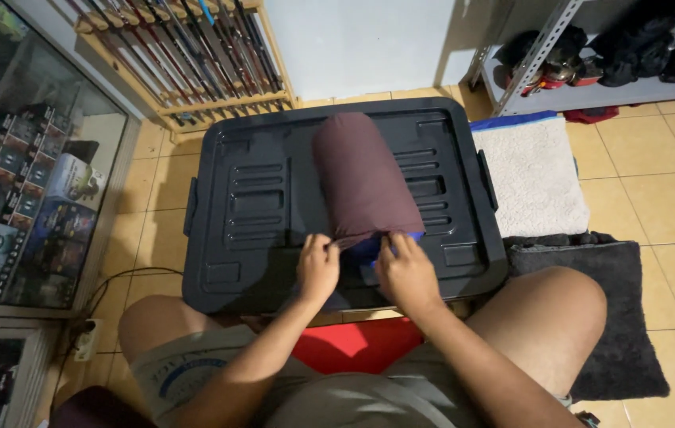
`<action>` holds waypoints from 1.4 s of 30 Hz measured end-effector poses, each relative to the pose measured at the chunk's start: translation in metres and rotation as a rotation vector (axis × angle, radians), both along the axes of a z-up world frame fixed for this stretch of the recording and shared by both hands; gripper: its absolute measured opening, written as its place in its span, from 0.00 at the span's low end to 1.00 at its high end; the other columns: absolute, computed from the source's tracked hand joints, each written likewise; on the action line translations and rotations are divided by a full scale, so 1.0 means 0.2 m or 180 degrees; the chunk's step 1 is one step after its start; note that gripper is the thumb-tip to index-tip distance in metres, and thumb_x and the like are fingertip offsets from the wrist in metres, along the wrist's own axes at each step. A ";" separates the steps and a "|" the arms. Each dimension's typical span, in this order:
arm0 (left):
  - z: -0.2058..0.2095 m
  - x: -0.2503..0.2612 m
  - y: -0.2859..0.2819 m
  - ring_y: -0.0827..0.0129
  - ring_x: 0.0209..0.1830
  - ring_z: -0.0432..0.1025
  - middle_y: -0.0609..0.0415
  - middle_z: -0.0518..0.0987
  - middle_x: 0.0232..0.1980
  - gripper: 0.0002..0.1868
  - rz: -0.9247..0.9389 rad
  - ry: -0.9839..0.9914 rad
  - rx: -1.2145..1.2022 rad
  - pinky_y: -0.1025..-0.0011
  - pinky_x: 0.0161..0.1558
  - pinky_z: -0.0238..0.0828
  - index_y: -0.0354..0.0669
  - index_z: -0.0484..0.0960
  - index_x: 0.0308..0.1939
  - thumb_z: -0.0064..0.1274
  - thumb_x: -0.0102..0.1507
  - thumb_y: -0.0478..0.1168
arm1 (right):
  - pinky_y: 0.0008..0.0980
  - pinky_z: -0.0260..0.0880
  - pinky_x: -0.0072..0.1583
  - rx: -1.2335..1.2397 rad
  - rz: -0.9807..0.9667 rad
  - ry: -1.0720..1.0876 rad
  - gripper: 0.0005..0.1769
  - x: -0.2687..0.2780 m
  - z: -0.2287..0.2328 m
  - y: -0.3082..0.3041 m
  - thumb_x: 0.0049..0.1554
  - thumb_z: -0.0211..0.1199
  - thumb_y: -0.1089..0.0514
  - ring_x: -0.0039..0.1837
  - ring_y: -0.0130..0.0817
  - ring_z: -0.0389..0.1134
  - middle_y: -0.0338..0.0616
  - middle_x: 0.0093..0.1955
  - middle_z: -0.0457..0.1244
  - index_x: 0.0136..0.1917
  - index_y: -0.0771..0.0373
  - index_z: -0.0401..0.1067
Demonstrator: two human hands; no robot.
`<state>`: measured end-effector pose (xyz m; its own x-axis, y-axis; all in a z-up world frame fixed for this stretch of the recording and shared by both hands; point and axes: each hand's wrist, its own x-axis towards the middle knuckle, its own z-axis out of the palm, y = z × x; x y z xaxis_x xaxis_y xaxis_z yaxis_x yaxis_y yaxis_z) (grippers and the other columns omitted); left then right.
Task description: The person rolls a blue sleeping bag by hand on top of a plastic bin lid, then stuffs the rolled sleeping bag into a brown fabric pouch and secures it with a drawstring.
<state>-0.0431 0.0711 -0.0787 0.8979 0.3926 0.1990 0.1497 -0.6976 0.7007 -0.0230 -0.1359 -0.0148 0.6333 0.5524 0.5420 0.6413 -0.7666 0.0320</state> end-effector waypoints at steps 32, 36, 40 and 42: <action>0.45 0.12 -0.45 0.57 0.40 0.71 0.55 0.73 0.38 0.13 -0.2693 -0.1375 0.1718 0.65 0.44 0.70 0.45 0.75 0.45 0.51 0.56 0.37 | 0.54 0.52 0.69 -0.0144 0.0492 0.0590 0.33 0.26 -0.27 0.03 0.44 0.63 0.39 0.62 0.51 0.64 0.50 0.54 0.68 0.57 0.60 0.76; 0.40 0.07 -0.39 0.55 0.40 0.72 0.54 0.73 0.40 0.13 -0.2588 -0.1480 0.1642 0.64 0.43 0.70 0.46 0.76 0.46 0.46 0.58 0.34 | 0.50 0.59 0.63 -0.0185 0.0981 0.0788 0.25 0.24 -0.27 0.05 0.45 0.63 0.45 0.56 0.47 0.67 0.46 0.50 0.69 0.54 0.58 0.76; 0.41 -0.01 -0.22 0.55 0.42 0.75 0.56 0.76 0.40 0.08 -0.2253 -0.1219 0.1360 0.64 0.45 0.72 0.49 0.78 0.45 0.47 0.62 0.37 | 0.47 0.64 0.58 -0.0240 0.1312 0.0916 0.20 0.23 -0.24 0.08 0.46 0.64 0.48 0.53 0.45 0.69 0.44 0.47 0.69 0.52 0.56 0.76; 0.43 -0.07 -0.11 0.54 0.42 0.77 0.56 0.77 0.38 0.04 -0.1969 -0.0825 0.0510 0.64 0.43 0.74 0.53 0.79 0.44 0.48 0.68 0.42 | 0.44 0.68 0.54 -0.0287 0.1630 0.1035 0.16 0.24 -0.23 0.09 0.47 0.64 0.52 0.49 0.43 0.71 0.41 0.44 0.70 0.50 0.54 0.76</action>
